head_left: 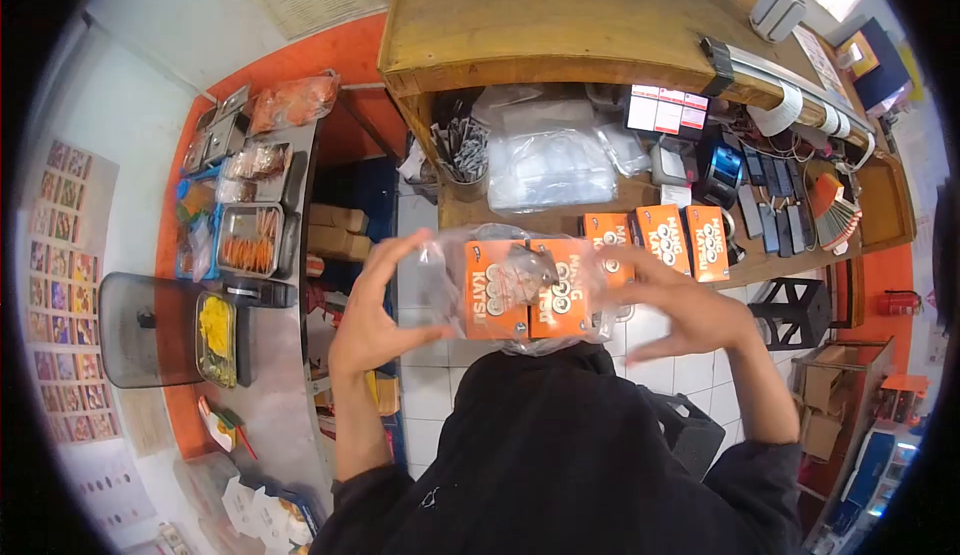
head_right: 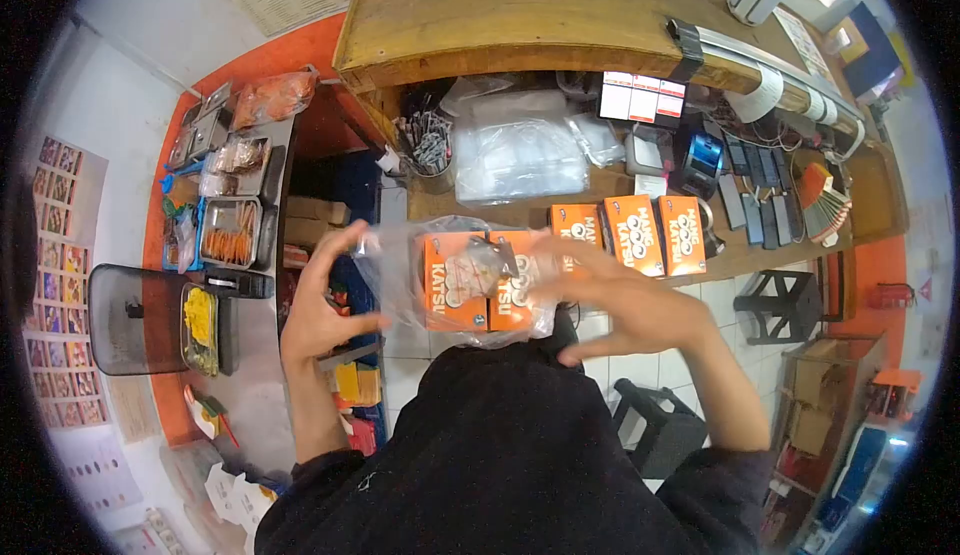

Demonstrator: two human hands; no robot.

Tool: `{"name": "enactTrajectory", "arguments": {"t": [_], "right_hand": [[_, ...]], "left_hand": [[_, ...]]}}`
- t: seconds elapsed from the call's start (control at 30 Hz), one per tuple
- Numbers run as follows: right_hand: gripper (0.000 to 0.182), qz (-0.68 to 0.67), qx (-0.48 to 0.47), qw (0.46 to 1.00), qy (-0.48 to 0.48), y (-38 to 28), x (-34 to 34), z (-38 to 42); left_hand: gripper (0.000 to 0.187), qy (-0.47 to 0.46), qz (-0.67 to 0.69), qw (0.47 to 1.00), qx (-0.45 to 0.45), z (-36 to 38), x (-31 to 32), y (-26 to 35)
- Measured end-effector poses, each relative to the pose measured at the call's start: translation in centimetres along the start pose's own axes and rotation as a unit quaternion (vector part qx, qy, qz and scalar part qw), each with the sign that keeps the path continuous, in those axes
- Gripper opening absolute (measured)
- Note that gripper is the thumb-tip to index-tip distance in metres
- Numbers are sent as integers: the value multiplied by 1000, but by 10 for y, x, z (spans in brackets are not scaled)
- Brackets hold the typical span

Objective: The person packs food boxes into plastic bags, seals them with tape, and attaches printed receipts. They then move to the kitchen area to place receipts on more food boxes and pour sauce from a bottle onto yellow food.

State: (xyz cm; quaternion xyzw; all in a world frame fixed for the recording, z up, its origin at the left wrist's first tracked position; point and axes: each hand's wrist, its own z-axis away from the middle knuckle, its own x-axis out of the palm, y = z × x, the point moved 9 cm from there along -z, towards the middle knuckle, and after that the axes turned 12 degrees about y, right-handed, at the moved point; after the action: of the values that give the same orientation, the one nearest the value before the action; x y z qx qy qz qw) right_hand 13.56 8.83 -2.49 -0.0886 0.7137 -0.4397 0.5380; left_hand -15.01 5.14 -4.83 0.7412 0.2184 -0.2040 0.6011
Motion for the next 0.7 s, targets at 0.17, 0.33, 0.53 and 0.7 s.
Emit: {"name": "enactTrajectory", "arguments": {"t": [0.17, 0.33, 0.53, 0.7], "right_hand": [[148, 16, 73, 993, 90, 98, 84, 16], [97, -64, 136, 951, 272, 117, 160, -43], [25, -8, 125, 952, 280, 121, 181, -50], [18, -96, 30, 884, 457, 82, 133, -53]], "left_hand": [[166, -66, -24, 998, -8, 7, 101, -98], [105, -85, 61, 994, -26, -8, 166, -115], [51, 96, 94, 989, 64, -8, 153, -63], [29, 231, 328, 902, -159, 21, 170, -114]]}}
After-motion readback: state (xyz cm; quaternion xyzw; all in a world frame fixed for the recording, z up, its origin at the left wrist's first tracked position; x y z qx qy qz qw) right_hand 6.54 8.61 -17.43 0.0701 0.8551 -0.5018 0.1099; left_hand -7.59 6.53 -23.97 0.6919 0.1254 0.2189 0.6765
